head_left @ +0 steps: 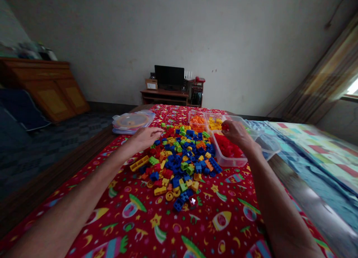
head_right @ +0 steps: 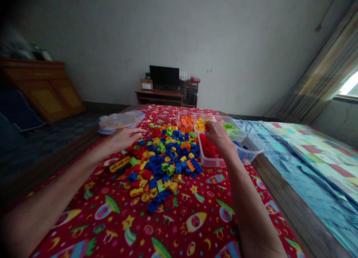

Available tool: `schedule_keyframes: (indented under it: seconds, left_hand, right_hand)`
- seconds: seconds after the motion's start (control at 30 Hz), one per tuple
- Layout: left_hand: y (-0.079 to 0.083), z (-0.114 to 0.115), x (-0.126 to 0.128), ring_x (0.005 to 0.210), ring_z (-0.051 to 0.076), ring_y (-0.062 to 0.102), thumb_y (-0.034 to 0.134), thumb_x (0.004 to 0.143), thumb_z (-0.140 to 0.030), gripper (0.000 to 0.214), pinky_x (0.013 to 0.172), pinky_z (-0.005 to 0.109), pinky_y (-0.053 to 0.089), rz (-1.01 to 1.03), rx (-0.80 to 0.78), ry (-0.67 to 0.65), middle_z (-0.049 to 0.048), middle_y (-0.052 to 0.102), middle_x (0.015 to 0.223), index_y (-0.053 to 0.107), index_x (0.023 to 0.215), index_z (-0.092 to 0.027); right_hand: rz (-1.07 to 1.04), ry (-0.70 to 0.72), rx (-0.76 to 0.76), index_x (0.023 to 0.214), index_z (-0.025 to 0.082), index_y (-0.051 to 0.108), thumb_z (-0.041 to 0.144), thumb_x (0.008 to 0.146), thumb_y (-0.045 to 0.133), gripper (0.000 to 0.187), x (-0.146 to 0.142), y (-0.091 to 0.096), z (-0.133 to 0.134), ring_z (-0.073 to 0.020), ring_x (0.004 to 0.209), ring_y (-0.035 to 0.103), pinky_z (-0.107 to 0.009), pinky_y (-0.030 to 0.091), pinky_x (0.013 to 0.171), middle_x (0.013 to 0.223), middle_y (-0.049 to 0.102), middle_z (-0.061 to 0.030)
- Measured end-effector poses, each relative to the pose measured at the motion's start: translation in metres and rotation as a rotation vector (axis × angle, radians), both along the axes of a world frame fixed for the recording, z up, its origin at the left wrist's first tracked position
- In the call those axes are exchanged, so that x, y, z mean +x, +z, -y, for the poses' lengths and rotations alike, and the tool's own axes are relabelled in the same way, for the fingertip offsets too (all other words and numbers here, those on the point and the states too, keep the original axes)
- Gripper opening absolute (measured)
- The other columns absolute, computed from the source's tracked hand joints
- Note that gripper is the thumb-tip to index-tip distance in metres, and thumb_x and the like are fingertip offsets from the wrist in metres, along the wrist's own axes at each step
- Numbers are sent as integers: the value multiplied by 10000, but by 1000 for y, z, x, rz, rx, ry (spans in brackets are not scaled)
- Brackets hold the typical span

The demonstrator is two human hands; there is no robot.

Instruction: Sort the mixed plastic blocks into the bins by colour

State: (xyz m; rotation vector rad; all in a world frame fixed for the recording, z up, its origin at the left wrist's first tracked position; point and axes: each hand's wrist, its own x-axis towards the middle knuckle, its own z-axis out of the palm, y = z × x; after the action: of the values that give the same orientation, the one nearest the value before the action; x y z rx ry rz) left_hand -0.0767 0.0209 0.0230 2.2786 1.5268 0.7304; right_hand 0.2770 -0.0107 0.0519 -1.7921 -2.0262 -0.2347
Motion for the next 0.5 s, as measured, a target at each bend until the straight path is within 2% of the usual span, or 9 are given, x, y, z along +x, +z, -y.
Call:
schedule_keyframes:
  seconds: [0.07, 0.17, 0.27, 0.37, 0.43, 0.5]
  left_hand:
    - [-6, -8, -10, 886, 231, 658, 446, 830, -430, 435, 759, 300, 509, -105, 22, 23, 71, 732, 958, 671, 1098, -171]
    - [-15, -10, -7, 964, 234, 640, 439, 828, -398, 432, 808, 305, 505, -142, 5, -69, 75, 711, 1052, 660, 1120, -169]
    - [-22, -3, 8, 999, 243, 625, 492, 806, -357, 426, 888, 350, 481, -214, 9, -176, 81, 682, 1127, 639, 1162, -174]
    - [-27, 5, 21, 1035, 230, 600, 528, 777, -230, 382, 955, 362, 441, -304, 91, -234, 61, 674, 1135, 651, 1138, -208]
    - [-29, 8, 25, 1038, 223, 591, 526, 767, -152, 348, 972, 355, 425, -348, 150, -246, 68, 681, 1098, 676, 1078, -196]
    - [-29, 9, 27, 1000, 221, 600, 529, 771, -123, 305, 955, 351, 435, -372, 180, -238, 79, 690, 1035, 695, 1019, -184]
  right_hand:
    - [47, -25, -55, 1103, 111, 643, 214, 812, 534, 327, 11, 0, 2, -212, 917, 595, -303, 427, 772, 1032, 667, -148]
    - [59, -27, -70, 1135, 105, 625, 245, 843, 527, 338, 7, 4, 9, -219, 966, 582, -319, 429, 805, 1072, 654, -156]
    - [27, 86, -90, 1054, 136, 653, 222, 849, 504, 268, -12, 10, 17, -183, 861, 592, -291, 436, 745, 955, 677, -108]
    - [71, 225, -203, 919, 160, 682, 182, 830, 490, 213, -39, 11, 25, -157, 725, 585, -274, 428, 667, 793, 668, -69]
    - [152, 273, -267, 911, 160, 684, 163, 818, 500, 206, -57, 6, 30, -168, 725, 592, -282, 426, 659, 797, 664, -83]
    - [224, 287, -297, 968, 161, 673, 166, 821, 519, 213, -74, -3, 34, -198, 809, 608, -298, 438, 692, 892, 668, -111]
